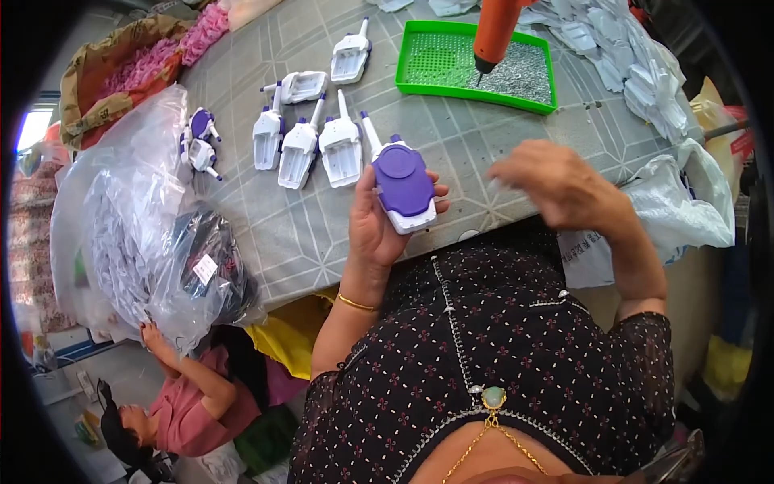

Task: Assembling toy walkie-talkies by joining plastic casing pieces and securing them with an electric screwdriver.

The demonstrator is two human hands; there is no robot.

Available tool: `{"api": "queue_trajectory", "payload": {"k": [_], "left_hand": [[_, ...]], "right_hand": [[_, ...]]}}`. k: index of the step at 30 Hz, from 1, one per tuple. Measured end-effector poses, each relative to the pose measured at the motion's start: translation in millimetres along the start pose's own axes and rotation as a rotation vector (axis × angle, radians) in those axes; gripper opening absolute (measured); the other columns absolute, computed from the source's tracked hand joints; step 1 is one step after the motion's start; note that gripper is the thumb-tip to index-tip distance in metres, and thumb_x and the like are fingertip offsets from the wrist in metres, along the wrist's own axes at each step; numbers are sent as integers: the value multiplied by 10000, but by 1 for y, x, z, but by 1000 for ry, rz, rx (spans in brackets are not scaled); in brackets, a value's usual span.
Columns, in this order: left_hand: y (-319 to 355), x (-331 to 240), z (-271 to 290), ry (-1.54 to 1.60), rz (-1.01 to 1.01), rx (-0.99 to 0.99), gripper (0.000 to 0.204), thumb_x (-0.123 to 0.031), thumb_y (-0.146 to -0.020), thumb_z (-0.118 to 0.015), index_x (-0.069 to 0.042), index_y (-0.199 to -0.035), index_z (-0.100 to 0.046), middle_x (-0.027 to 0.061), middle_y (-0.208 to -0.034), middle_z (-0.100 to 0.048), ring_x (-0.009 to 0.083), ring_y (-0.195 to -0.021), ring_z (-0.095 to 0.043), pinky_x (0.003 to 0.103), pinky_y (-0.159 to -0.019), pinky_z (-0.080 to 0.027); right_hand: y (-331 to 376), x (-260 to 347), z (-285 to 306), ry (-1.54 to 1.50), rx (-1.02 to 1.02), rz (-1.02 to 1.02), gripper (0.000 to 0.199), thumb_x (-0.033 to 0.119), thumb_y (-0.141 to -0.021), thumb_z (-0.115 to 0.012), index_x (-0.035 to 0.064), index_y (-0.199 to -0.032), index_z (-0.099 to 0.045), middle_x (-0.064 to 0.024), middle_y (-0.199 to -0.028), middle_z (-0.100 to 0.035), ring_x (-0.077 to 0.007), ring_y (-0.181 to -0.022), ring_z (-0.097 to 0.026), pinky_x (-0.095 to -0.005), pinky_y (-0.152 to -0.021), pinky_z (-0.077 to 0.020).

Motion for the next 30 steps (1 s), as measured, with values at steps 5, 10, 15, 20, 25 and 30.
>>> {"api": "queue_trajectory", "payload": {"k": [5,10,15,20,25,30], "left_hand": [[13,-3,-4,83,-35,-11,562,-507,-1054,-373,-63,-1375,-498,234,-1251,-619,384,-1114,-651,585,-915,-559],[24,-18,8,-46,-123,-13,489,-443,-1050,-443,-77,-1372,-486,150,-1214,-641,317,-1037,-674,461,-812,-601],[19,-30,21,-109,-200,-2,552,-237,-961,-684,-41,-1403,-419,101,-1169,-628,165,-921,-658,330,-774,-585],[16,-33,18,-187,-233,-114,609,-170,-929,-726,1,-1409,-391,131,-1246,-625,190,-1046,-672,309,-849,-587],[10,-8,44,216,-17,-91,481,-188,-941,-646,-6,-1368,-522,165,-1236,-654,288,-1053,-682,482,-936,-561],[22,-15,-1,326,8,170,676,-200,-935,-605,13,-1509,-319,308,-1436,-454,460,-1223,-565,585,-1024,-499]], "right_hand": [[-64,43,-31,-1,217,253,352,-11,-746,-600,85,-1084,-625,-89,-858,-540,-301,-920,-566,-416,-800,-458],[-93,15,-41,-198,39,156,249,-30,-837,-591,75,-1061,-620,-97,-909,-574,-304,-881,-572,-399,-786,-454],[-96,-2,-69,-171,22,60,199,-32,-847,-589,35,-1033,-617,-138,-942,-596,-332,-914,-590,-417,-808,-474],[-88,-25,-63,142,-43,17,134,43,-782,-613,81,-904,-655,-96,-878,-594,-304,-898,-579,-423,-799,-452],[-80,-14,-42,379,-109,81,305,31,-727,-679,95,-1026,-687,-76,-1011,-621,-275,-991,-589,-402,-900,-427],[1,2,83,532,-940,-25,403,68,-842,-719,2,-1220,-595,-130,-1157,-619,-276,-1076,-591,-403,-949,-461]]}}
Point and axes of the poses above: each hand's wrist, its own y-axis away from the middle knuckle, its own z-axis out of the back of the hand, x = y × z, the point moved 10 cm from there along -y, towards the middle knuckle
